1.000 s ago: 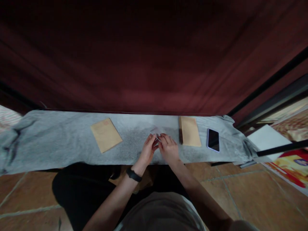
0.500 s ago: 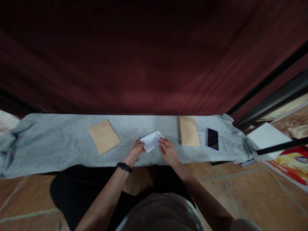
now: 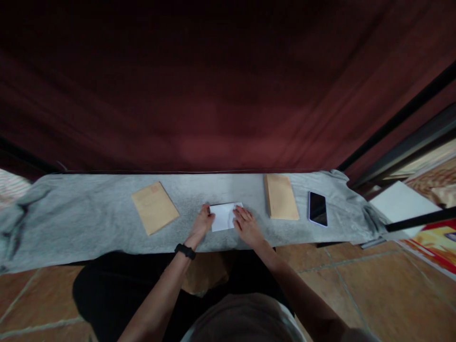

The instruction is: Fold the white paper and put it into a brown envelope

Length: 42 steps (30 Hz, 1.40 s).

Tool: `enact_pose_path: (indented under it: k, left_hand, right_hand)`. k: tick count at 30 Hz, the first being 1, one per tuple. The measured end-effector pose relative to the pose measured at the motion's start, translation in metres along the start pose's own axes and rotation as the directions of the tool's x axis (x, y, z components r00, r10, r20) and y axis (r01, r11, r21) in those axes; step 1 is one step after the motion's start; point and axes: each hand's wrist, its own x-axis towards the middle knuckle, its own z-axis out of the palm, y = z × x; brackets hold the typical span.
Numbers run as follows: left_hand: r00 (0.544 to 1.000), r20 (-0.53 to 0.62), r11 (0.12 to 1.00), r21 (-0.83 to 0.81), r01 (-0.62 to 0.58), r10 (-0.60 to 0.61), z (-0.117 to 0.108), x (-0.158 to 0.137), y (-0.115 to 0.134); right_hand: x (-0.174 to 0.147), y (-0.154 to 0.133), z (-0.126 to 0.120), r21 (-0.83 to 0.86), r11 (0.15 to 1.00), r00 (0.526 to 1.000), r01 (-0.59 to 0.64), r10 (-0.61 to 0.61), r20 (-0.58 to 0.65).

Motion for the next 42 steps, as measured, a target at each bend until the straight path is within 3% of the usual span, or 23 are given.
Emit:
enact_pose_path:
  k: [4,6,8,10,12,20,26,34,37,42]
  left_hand:
    - [0.998,-0.063,0.989,0.151,-0.003,0.013,0.001,-0.007,0.001]
    - [0.982,-0.141,0.944,0.322,-0.074,0.125,0.007,-0.015,0.004]
    - [0.931,-0.164,0.855,0.471,-0.217,0.327,0.019,-0.023,0.007]
    - [0.856,-0.078,0.744,0.54,-0.394,0.51,0.033,-0.029,0.009]
    - [0.808,0.021,0.659,0.566,-0.495,0.589,0.046,-0.032,0.008]
    - [0.809,0.143,0.585,0.621,-0.521,0.57,0.056,-0.029,-0.006]
    - [0.835,0.038,0.647,0.614,-0.453,0.549,0.048,-0.038,-0.018]
    - [0.86,-0.06,0.727,0.567,-0.388,0.506,0.024,-0.048,-0.039]
    - [0.861,-0.073,0.724,0.579,-0.375,0.504,0.029,-0.055,-0.034]
    - [0.815,-0.02,0.665,0.588,-0.459,0.58,0.047,-0.075,-0.03]
  right_hand:
    - [-0.002,-0.002,0.013,-0.1,0.995,0.999,0.024,-0.021,0.031]
    - [-0.003,-0.003,0.014,-0.112,0.994,0.999,0.022,-0.018,0.034]
    - [-0.004,-0.003,0.014,-0.114,0.993,0.999,0.021,-0.018,0.03]
    - [-0.004,-0.003,0.013,-0.11,0.994,0.999,0.027,-0.024,0.022]
    - [-0.002,-0.001,0.011,-0.095,0.995,1.0,0.03,-0.03,0.007]
    - [0.012,-0.003,0.016,-0.122,0.989,0.997,0.082,-0.081,0.01]
    - [0.002,0.008,0.024,-0.194,0.976,0.995,0.099,-0.102,-0.004]
    - [-0.004,0.016,0.016,-0.194,0.981,1.0,0.007,-0.003,0.023]
    - [-0.004,0.015,0.017,-0.187,0.982,1.0,0.001,0.003,0.022]
    - [-0.006,0.016,0.015,-0.184,0.983,0.999,0.0,0.006,0.032]
